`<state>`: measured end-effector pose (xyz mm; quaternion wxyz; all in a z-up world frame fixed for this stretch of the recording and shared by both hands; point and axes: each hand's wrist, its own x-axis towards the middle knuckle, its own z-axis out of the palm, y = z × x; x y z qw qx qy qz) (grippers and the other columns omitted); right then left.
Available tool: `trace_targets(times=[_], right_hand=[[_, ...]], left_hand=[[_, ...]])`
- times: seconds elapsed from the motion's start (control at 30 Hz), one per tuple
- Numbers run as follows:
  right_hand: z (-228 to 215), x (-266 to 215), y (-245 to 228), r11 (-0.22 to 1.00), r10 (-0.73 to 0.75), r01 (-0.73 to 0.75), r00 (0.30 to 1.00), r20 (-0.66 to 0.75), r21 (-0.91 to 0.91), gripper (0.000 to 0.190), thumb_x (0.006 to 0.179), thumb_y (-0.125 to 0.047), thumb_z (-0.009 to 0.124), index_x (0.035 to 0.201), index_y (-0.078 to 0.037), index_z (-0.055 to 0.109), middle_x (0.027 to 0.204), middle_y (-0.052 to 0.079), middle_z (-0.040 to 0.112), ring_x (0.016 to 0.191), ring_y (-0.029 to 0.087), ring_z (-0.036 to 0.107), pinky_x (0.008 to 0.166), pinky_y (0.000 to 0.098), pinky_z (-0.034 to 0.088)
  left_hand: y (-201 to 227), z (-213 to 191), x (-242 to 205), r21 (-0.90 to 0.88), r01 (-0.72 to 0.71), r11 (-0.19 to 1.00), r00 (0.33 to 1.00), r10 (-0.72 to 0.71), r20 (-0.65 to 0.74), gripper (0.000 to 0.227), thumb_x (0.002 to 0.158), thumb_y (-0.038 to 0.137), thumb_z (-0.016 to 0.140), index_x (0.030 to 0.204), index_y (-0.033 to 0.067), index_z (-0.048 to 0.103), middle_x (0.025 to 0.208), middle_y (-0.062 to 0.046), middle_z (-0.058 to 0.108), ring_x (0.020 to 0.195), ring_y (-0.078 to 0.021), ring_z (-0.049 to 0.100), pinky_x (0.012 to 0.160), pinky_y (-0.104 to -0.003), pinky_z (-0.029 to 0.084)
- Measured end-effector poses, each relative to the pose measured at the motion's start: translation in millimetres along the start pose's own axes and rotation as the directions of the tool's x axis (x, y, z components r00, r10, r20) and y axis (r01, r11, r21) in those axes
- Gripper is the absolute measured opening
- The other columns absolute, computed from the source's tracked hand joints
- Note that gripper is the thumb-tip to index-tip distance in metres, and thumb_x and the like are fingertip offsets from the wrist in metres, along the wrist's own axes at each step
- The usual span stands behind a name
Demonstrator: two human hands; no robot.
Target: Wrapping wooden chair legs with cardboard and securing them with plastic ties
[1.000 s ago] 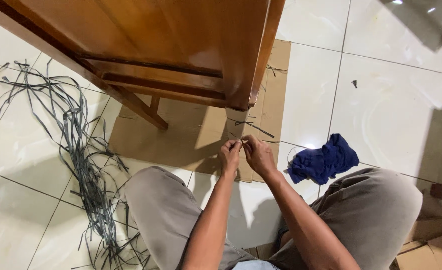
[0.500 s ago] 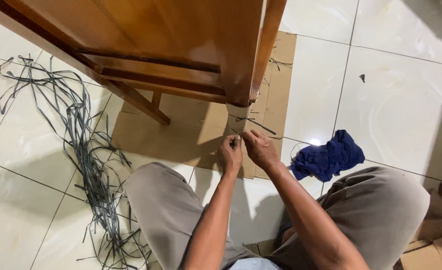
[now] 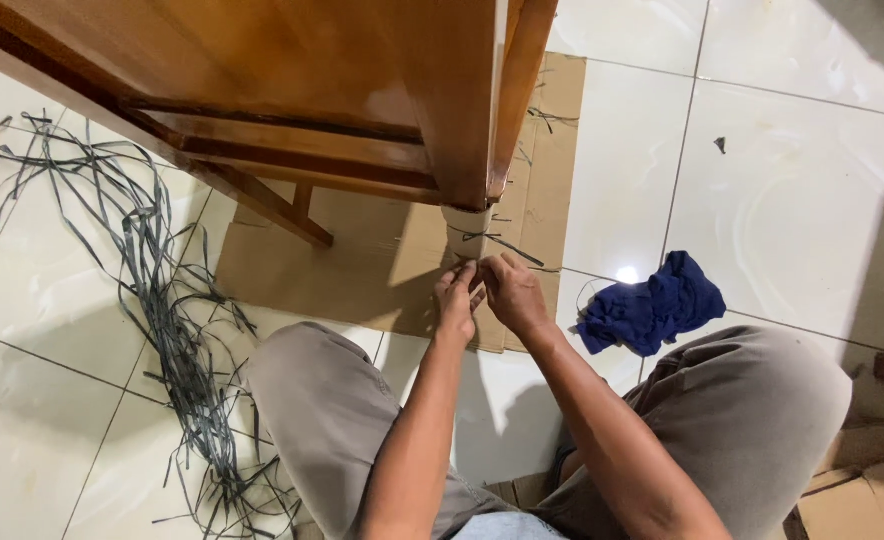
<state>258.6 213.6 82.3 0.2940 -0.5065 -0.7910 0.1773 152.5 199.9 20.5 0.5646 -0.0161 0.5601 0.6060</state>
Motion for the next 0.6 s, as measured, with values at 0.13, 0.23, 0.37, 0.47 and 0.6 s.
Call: trace_targets(times=[0.13,0.23,0.37,0.47,0.6], right_hand=[[2,2,-3,0.992,0.110,-0.109,0.994,-0.008,0.068,0.006,0.093,-0.017,0.070,0.098,-0.017,0.071,0.073,0.009,0.062,0.076,0.037,0.071,0.066,0.0470,0.057],[1,2,-8,0.957,0.216,-0.209,0.976,-0.013,0.202,0.016,0.090,-0.015,0.070,0.106,-0.014,0.068,0.068,0.014,0.064,0.074,0.038,0.069,0.070,0.0496,0.054],[5,-1,-10,0.981,0.165,-0.159,0.985,-0.042,0.107,0.014,0.090,-0.017,0.070,0.103,-0.021,0.067,0.073,0.010,0.069,0.074,0.037,0.071,0.069,0.0498,0.055],[11,-4,-5,0.996,0.089,-0.087,0.995,-0.050,0.024,0.013,0.092,-0.018,0.070,0.103,-0.023,0.067,0.075,0.008,0.067,0.073,0.036,0.071,0.065,0.0479,0.057],[15,-8,4,0.999,0.018,-0.017,1.000,0.002,-0.050,0.013,0.094,-0.016,0.066,0.104,-0.025,0.068,0.079,0.006,0.062,0.074,0.037,0.070,0.063,0.0474,0.057]], left_hand=[[-5,-3,10,-0.022,-0.001,1.000,1.000,0.001,0.025,0.034,0.084,0.014,0.082,0.109,0.0026,0.062,0.099,-0.009,0.071,0.094,-0.0220,0.074,0.084,-0.043,0.059],[-5,-6,9,-0.015,-0.013,1.000,0.999,0.013,0.043,0.024,0.083,0.013,0.081,0.103,0.0064,0.069,0.094,-0.007,0.075,0.089,-0.0189,0.075,0.084,-0.039,0.059],[-4,-9,1,-0.028,-0.016,0.999,0.997,0.018,0.080,0.018,0.083,0.019,0.082,0.098,0.0152,0.072,0.091,-0.002,0.075,0.089,-0.0163,0.072,0.085,-0.038,0.056],[-2,-12,-7,-0.022,-0.041,0.999,0.994,0.043,0.097,0.018,0.082,0.019,0.083,0.097,0.0160,0.075,0.090,-0.002,0.073,0.091,-0.0160,0.070,0.084,-0.038,0.056],[-2,-13,-8,0.015,-0.092,0.996,0.990,0.090,0.111,0.019,0.082,0.015,0.079,0.101,0.0153,0.075,0.090,0.002,0.070,0.088,-0.0108,0.067,0.078,-0.028,0.055]])
